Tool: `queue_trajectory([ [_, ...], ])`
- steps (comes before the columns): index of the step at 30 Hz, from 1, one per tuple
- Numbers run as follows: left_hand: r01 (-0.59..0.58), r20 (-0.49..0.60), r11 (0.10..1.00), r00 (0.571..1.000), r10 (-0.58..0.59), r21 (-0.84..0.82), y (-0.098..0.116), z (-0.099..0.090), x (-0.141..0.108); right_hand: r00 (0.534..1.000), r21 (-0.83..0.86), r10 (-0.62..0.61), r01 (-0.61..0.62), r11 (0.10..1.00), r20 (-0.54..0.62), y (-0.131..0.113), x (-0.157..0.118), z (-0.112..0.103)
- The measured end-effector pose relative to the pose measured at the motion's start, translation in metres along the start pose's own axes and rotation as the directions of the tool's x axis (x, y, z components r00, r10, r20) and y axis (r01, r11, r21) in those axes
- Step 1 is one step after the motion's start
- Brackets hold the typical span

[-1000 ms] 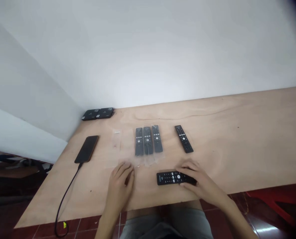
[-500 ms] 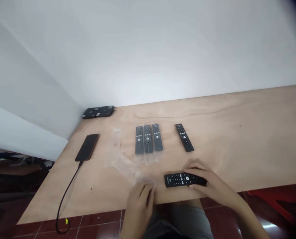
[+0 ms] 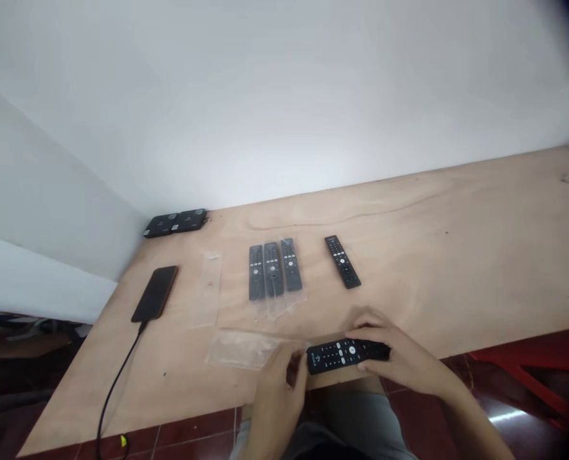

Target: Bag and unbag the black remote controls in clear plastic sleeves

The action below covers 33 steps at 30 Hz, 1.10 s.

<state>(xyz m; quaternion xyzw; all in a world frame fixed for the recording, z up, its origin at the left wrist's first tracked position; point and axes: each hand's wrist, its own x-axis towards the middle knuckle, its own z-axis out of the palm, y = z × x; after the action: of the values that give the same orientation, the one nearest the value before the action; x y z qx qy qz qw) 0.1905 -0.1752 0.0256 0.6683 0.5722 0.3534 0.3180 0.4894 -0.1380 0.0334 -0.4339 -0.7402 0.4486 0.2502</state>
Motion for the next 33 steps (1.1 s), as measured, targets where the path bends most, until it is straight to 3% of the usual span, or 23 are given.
queue_trajectory([
  [7, 0.039, -0.113, 0.999, 0.993, -0.042, -0.032, -0.002, 0.012, -0.003, 0.999, -0.031, -0.042, 0.041, 0.999, -0.029, -0.001, 0.006, 0.007],
  [12, 0.070, -0.025, 0.991, 0.997, -0.073, -0.110, -0.011, -0.001, -0.001, 0.993, -0.068, -0.045, 0.038, 0.997, -0.106, 0.003, 0.010, 0.017],
  [15, -0.012, 0.055, 0.998, 0.998, 0.015, -0.054, -0.015, -0.016, 0.003, 0.991, -0.073, -0.051, 0.042, 0.996, -0.120, 0.004, 0.011, 0.020],
  [21, -0.246, 0.091, 0.948, 0.968, 0.232, 0.200, -0.025, -0.038, 0.019, 0.992, -0.087, -0.052, 0.042, 0.995, -0.116, 0.002, 0.015, 0.019],
  [26, -0.374, 0.215, 0.911, 0.917, 0.336, 0.173, -0.032, -0.041, 0.031, 0.993, -0.095, -0.056, 0.047, 0.994, -0.105, -0.002, 0.021, 0.021],
  [33, -0.396, 0.205, 0.911, 0.907, 0.367, 0.120, -0.035, -0.033, 0.032, 0.997, -0.011, -0.058, 0.058, 0.998, -0.059, -0.012, 0.031, 0.031],
])
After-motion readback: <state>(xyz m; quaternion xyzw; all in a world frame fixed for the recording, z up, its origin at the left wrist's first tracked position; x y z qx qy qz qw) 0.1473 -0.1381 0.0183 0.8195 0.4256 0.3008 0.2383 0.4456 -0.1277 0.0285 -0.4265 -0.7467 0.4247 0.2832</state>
